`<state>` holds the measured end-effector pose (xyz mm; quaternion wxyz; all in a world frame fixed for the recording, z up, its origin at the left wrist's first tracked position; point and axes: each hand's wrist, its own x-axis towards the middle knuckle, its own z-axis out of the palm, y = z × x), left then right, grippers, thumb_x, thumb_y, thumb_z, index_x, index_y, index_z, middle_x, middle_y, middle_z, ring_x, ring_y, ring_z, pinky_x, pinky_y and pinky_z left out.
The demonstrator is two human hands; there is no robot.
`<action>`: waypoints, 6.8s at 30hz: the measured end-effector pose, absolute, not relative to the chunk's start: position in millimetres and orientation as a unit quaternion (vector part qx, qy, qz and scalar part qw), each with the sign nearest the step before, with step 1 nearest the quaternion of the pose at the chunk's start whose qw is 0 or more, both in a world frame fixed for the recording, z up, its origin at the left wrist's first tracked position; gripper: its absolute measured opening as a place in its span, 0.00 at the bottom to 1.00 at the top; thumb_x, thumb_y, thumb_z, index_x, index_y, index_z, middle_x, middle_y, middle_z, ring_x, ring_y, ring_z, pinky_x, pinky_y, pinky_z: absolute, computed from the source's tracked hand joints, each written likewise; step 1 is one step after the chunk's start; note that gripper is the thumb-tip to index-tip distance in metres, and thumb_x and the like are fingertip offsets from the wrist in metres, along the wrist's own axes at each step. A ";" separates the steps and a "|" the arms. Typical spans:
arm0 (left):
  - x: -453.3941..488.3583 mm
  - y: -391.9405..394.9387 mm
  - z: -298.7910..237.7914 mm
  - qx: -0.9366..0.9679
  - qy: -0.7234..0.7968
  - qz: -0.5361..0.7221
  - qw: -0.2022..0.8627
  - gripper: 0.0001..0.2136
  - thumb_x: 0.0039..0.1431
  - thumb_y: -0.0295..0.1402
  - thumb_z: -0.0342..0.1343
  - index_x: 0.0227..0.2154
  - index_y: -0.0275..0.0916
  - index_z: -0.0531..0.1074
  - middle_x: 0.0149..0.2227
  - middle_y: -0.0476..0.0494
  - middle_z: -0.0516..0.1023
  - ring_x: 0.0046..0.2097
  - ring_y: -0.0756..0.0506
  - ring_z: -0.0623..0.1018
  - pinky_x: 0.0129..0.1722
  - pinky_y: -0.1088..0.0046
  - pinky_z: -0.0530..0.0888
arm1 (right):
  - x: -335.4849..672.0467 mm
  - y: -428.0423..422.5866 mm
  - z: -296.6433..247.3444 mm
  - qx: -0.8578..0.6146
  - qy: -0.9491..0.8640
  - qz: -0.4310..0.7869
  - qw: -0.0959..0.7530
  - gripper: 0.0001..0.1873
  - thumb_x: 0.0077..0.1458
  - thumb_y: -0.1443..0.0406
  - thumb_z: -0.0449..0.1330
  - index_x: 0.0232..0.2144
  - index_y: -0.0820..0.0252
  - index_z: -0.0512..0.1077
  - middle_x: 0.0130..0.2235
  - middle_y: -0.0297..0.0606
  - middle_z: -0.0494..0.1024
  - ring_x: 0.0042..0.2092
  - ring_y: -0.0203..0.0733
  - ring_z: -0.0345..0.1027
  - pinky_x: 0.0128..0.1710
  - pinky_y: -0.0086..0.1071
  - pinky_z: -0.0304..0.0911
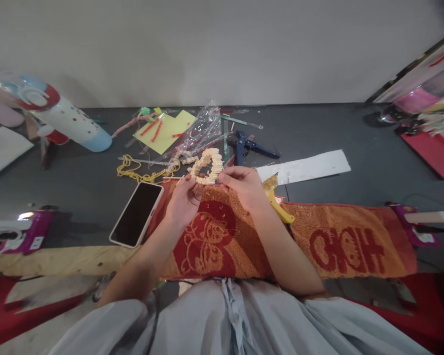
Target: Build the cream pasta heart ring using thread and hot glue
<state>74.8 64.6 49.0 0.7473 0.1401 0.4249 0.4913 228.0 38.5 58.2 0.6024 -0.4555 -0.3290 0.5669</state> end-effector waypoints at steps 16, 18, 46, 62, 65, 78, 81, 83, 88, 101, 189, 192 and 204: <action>77.4 65.3 49.8 0.136 0.419 0.509 0.739 0.08 0.59 0.17 0.51 0.32 0.35 0.71 0.31 0.50 0.81 0.30 0.57 0.80 0.33 0.89 0.76 | 239.5 45.5 47.5 -0.501 -0.357 0.479 0.627 0.13 0.44 0.56 0.68 0.21 0.57 0.71 0.18 0.27 0.68 0.21 0.29 0.58 0.23 0.29 0.56; 78.8 65.9 55.1 0.097 0.438 0.500 0.741 0.10 0.60 0.17 0.49 0.30 0.34 0.71 0.29 0.50 0.81 0.29 0.57 0.80 0.31 0.90 0.76 | 248.8 48.6 45.0 -0.502 -0.328 0.443 0.667 0.12 0.45 0.57 0.66 0.22 0.57 0.70 0.19 0.27 0.67 0.22 0.29 0.57 0.23 0.29 0.56; 80.3 63.6 53.0 0.083 0.457 0.477 0.747 0.10 0.62 0.18 0.49 0.29 0.33 0.72 0.27 0.49 0.79 0.25 0.58 0.77 0.27 0.91 0.75 | 233.2 38.6 49.3 -0.473 -0.403 0.509 0.595 0.23 0.43 0.56 0.71 0.42 0.53 0.73 0.33 0.32 0.76 0.36 0.37 0.71 0.38 0.34 0.70; 74.7 60.8 45.1 0.281 0.396 0.524 0.700 0.14 0.45 0.22 0.65 0.35 0.37 0.72 0.34 0.48 0.81 0.31 0.55 0.79 0.32 0.85 0.75 | 246.1 42.2 51.2 -0.514 -0.349 0.527 0.580 0.15 0.36 0.55 0.73 0.24 0.56 0.76 0.22 0.30 0.74 0.22 0.31 0.62 0.23 0.32 0.61; 74.6 60.2 47.1 0.298 0.411 0.516 0.690 0.13 0.46 0.22 0.65 0.35 0.38 0.71 0.34 0.47 0.81 0.31 0.54 0.79 0.33 0.84 0.75 | 251.9 43.0 51.9 -0.526 -0.352 0.538 0.557 0.16 0.32 0.54 0.74 0.22 0.56 0.76 0.19 0.29 0.73 0.21 0.31 0.61 0.23 0.32 0.61; 72.8 62.5 43.3 0.322 0.413 0.507 0.684 0.13 0.47 0.23 0.65 0.35 0.37 0.72 0.34 0.46 0.81 0.31 0.55 0.78 0.33 0.85 0.75 | 261.4 40.1 53.6 -0.571 -0.519 0.344 0.535 0.09 0.49 0.63 0.64 0.20 0.57 0.76 0.23 0.33 0.75 0.27 0.35 0.66 0.30 0.33 0.60; 72.7 63.3 43.2 0.315 0.418 0.503 0.688 0.12 0.47 0.22 0.65 0.36 0.36 0.72 0.34 0.46 0.81 0.31 0.56 0.78 0.32 0.86 0.75 | 258.9 39.2 53.5 -0.584 -0.547 0.285 0.528 0.09 0.51 0.63 0.62 0.21 0.55 0.76 0.26 0.33 0.76 0.30 0.36 0.68 0.31 0.33 0.61; 72.7 64.0 44.0 0.302 0.423 0.497 0.695 0.12 0.48 0.21 0.64 0.35 0.36 0.72 0.34 0.46 0.81 0.29 0.56 0.78 0.31 0.87 0.75 | 258.4 38.8 52.5 -0.588 -0.551 0.266 0.529 0.09 0.52 0.63 0.62 0.22 0.54 0.77 0.27 0.33 0.77 0.31 0.36 0.68 0.31 0.33 0.62; 73.6 66.3 48.4 0.252 0.436 0.491 0.711 0.10 0.50 0.19 0.63 0.34 0.35 0.71 0.32 0.47 0.81 0.27 0.57 0.77 0.30 0.88 0.74 | 266.3 40.1 49.1 -0.605 -0.517 0.225 0.563 0.08 0.51 0.65 0.61 0.23 0.54 0.78 0.27 0.33 0.77 0.31 0.37 0.69 0.32 0.33 0.63; 69.9 67.7 46.9 0.265 0.433 0.511 0.694 0.11 0.50 0.20 0.62 0.35 0.37 0.71 0.34 0.47 0.81 0.30 0.57 0.78 0.32 0.88 0.74 | 328.6 52.8 25.0 -0.566 -0.159 0.077 0.805 0.12 0.53 0.56 0.59 0.34 0.56 0.76 0.30 0.34 0.71 0.30 0.35 0.67 0.33 0.35 0.68; 65.4 63.2 31.8 0.380 0.413 0.497 0.661 0.15 0.46 0.32 0.66 0.37 0.40 0.71 0.36 0.47 0.80 0.36 0.52 0.80 0.33 0.81 0.77 | 244.3 50.5 31.7 -0.505 -0.409 0.521 0.553 0.15 0.38 0.59 0.69 0.31 0.58 0.78 0.30 0.34 0.79 0.34 0.39 0.72 0.38 0.35 0.69; 67.2 61.6 31.8 0.358 0.410 0.481 0.688 0.15 0.45 0.32 0.66 0.37 0.40 0.71 0.36 0.47 0.80 0.36 0.53 0.80 0.33 0.83 0.77 | 238.5 49.4 36.3 -0.498 -0.362 0.538 0.576 0.14 0.34 0.59 0.72 0.26 0.58 0.77 0.26 0.31 0.77 0.30 0.37 0.70 0.34 0.34 0.68; 72.6 58.1 34.8 0.323 0.411 0.469 0.712 0.16 0.42 0.30 0.69 0.35 0.40 0.71 0.35 0.49 0.80 0.34 0.54 0.80 0.31 0.84 0.77 | 234.7 54.1 32.2 -0.512 -0.280 0.499 0.641 0.14 0.27 0.58 0.74 0.20 0.55 0.78 0.24 0.31 0.79 0.27 0.37 0.69 0.30 0.34 0.68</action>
